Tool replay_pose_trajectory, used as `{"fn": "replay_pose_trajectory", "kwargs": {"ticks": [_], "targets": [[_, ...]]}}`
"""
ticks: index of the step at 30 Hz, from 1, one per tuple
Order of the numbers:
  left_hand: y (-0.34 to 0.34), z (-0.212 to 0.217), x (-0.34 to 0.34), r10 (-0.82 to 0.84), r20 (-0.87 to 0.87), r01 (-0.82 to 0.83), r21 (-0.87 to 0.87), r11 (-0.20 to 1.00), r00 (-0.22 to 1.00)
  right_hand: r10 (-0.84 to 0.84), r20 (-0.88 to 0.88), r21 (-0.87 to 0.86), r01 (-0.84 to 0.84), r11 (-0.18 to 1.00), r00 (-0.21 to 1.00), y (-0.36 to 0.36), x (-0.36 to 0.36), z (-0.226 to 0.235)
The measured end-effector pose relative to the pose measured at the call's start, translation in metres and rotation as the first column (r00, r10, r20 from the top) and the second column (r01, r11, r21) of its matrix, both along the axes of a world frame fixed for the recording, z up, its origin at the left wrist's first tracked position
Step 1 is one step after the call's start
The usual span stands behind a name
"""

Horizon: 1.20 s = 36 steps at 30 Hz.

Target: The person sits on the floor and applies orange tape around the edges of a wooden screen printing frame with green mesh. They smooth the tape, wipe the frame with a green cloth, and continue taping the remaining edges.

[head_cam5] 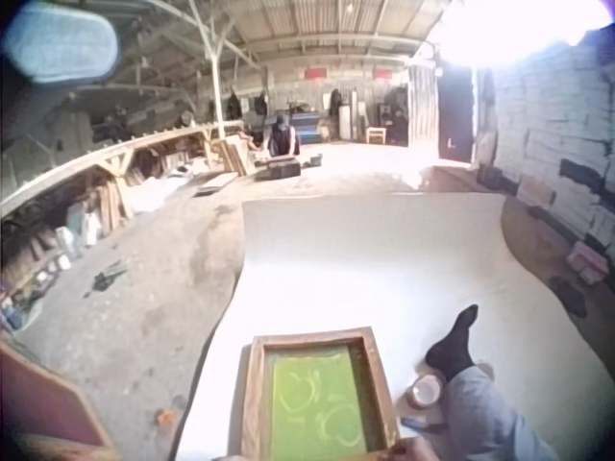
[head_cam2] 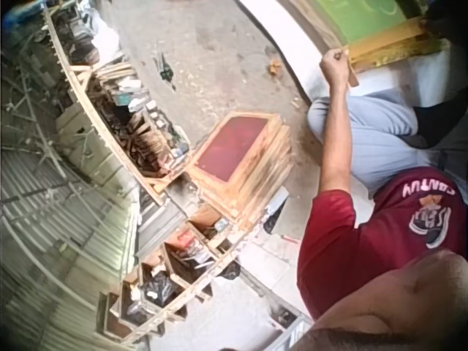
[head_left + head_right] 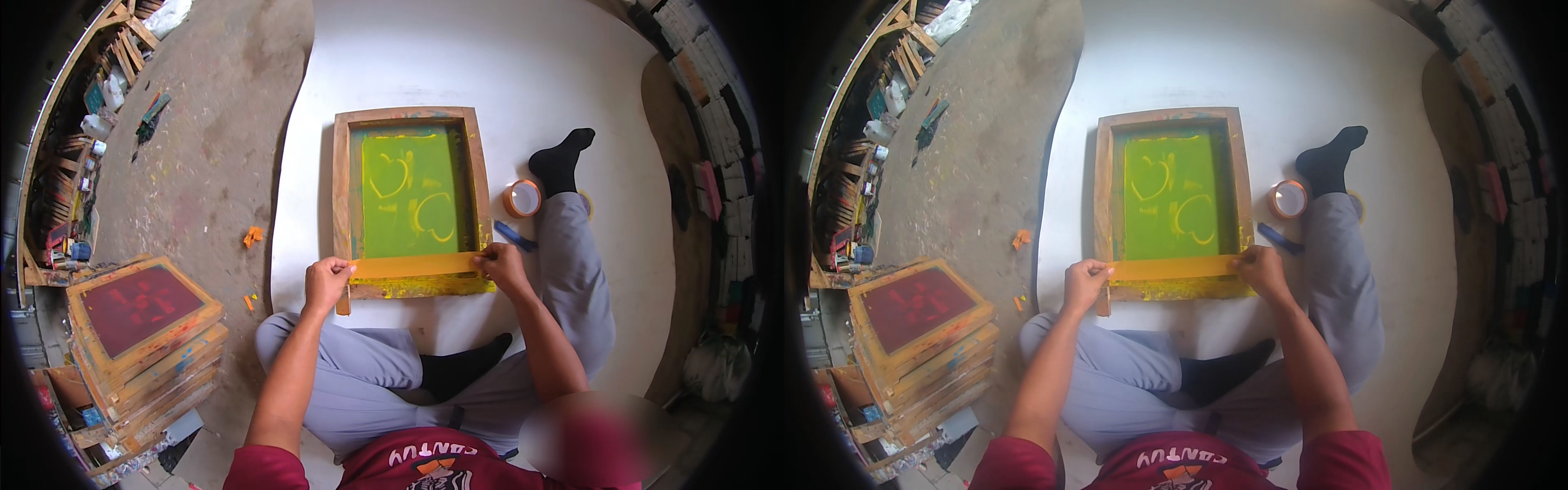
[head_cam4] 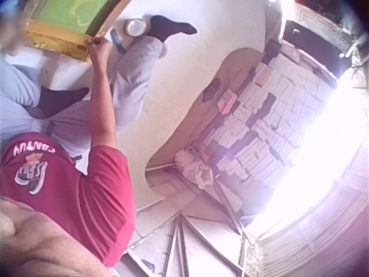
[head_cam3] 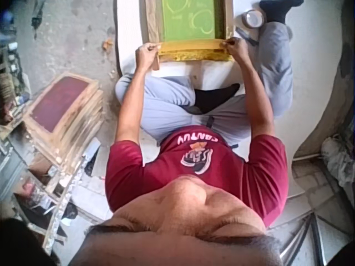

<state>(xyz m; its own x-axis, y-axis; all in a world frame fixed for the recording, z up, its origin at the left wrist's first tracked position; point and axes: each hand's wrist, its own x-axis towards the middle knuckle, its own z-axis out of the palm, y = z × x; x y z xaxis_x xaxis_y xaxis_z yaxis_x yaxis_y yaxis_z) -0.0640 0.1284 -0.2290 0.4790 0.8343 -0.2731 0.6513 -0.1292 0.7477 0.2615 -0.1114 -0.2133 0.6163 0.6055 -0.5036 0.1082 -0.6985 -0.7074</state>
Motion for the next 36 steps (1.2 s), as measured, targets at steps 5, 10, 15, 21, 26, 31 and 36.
{"fn": "replay_pose_trajectory", "kwargs": {"ticks": [5,10,15,21,26,31,36], "targets": [[0.001,-0.006,-0.002,-0.013,0.023,0.014,-0.033,0.999,1.000,0.000,0.019,0.020,0.000,1.000,1.000,-0.001,-0.003,-0.006],[0.000,-0.008,-0.001,-0.071,0.009,0.071,0.002,0.997,0.997,-0.002,0.051,0.027,0.001,1.000,0.999,-0.003,-0.006,-0.005],[-0.002,0.007,0.006,-0.169,-0.130,0.179,0.071,0.981,0.977,0.027,0.188,0.088,-0.044,0.995,0.982,-0.005,-0.008,-0.018],[-0.002,0.019,0.009,-0.275,-0.253,0.326,0.185,0.927,0.927,0.138,0.276,0.045,-0.156,0.987,0.951,-0.001,-0.013,-0.007],[0.003,0.011,0.005,-0.422,-0.284,0.506,0.392,0.769,0.861,0.251,0.365,0.066,-0.294,0.954,0.896,-0.007,-0.009,-0.012],[0.004,0.004,0.003,-0.480,-0.310,0.571,0.470,0.673,0.821,0.333,0.397,-0.013,-0.357,0.934,0.855,-0.007,-0.010,-0.009],[0.003,0.003,0.004,-0.487,-0.303,0.573,0.466,0.674,0.819,0.329,0.454,-0.067,-0.336,0.939,0.828,-0.004,-0.011,-0.009]]}}
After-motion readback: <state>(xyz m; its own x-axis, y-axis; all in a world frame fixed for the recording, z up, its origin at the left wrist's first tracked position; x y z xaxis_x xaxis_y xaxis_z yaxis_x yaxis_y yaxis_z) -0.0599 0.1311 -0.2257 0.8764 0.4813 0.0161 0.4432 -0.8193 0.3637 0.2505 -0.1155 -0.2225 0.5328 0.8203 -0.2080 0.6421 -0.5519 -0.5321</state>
